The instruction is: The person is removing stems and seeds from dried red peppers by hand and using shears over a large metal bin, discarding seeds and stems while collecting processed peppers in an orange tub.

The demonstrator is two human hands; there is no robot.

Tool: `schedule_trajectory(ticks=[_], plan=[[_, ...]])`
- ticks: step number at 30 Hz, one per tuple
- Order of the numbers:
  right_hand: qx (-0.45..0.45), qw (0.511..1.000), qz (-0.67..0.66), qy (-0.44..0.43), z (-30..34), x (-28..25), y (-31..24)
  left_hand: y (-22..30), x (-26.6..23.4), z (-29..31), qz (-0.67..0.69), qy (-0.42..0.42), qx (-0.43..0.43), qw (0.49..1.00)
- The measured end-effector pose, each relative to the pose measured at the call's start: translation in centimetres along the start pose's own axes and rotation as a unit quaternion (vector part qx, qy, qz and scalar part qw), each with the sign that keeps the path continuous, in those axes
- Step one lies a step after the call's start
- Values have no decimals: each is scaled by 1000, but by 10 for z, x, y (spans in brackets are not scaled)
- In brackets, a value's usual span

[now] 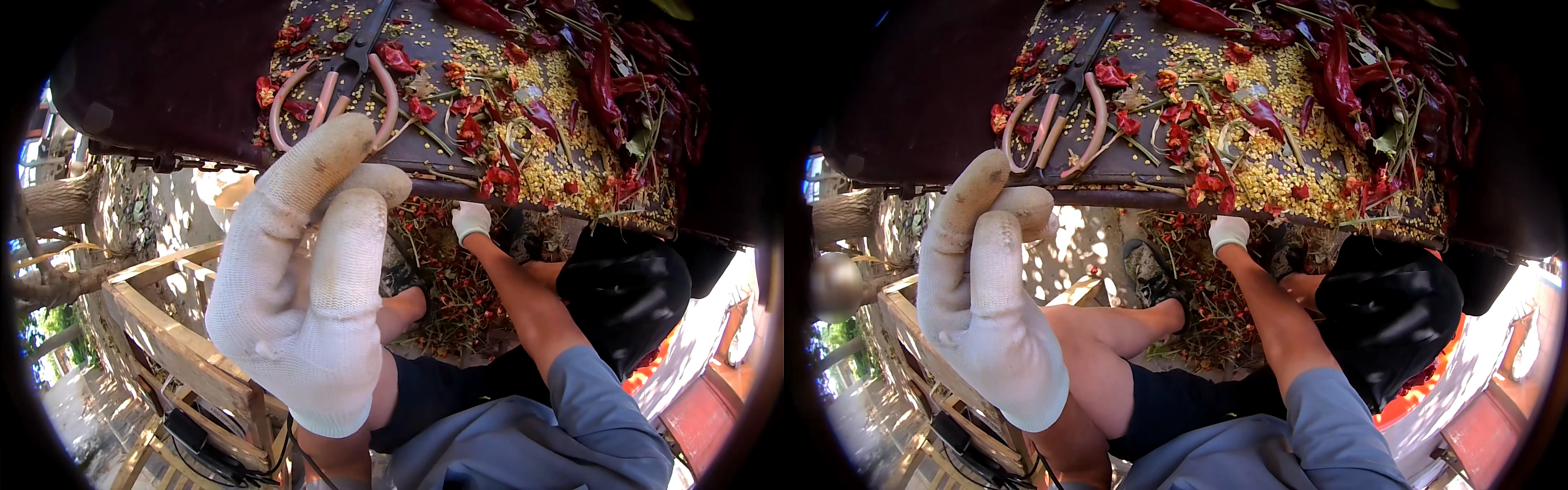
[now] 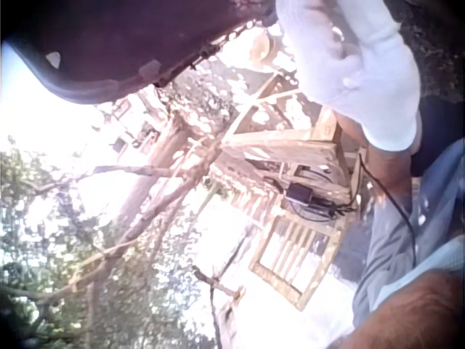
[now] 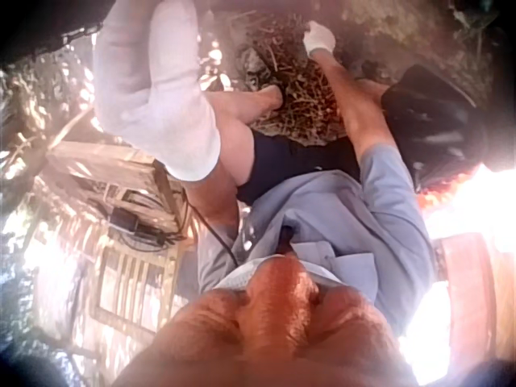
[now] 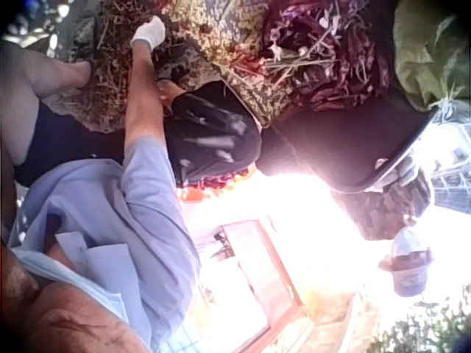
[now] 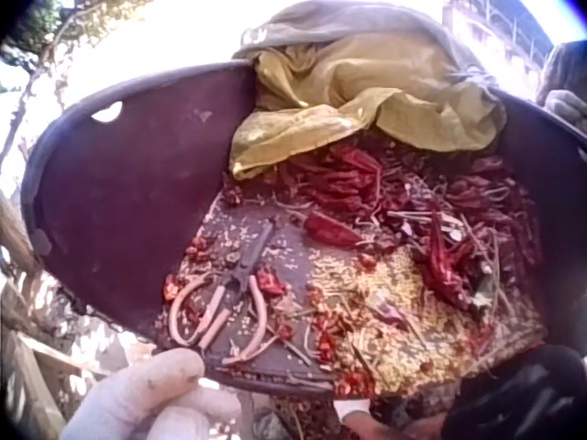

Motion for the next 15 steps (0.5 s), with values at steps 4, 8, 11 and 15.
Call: schedule_trajectory(ticks=[4, 8, 11, 15], plan=[[-51, 992, -108, 46, 12, -2, 23, -5, -3, 2, -58, 14, -38, 997], [6, 895, -443, 55, 35, -2, 38, 10, 3, 0, -120, 11, -75, 990], [-29, 910, -399, 106, 30, 7, 45, 8, 4, 3, -82, 17, -99, 992], [-100, 958, -215, 158, 29, 7, 42, 12, 5, -1, -91, 4, -100, 991]])
Point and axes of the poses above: each hand's wrist, its own z-axis away from the middle knuckle, its own x-axis out of the palm, y = z × x, the point moved 6 cm from there along -z, towards the middle knuckle, and after that the axes turned 13 degrees about -y, right-handed, at the moved point
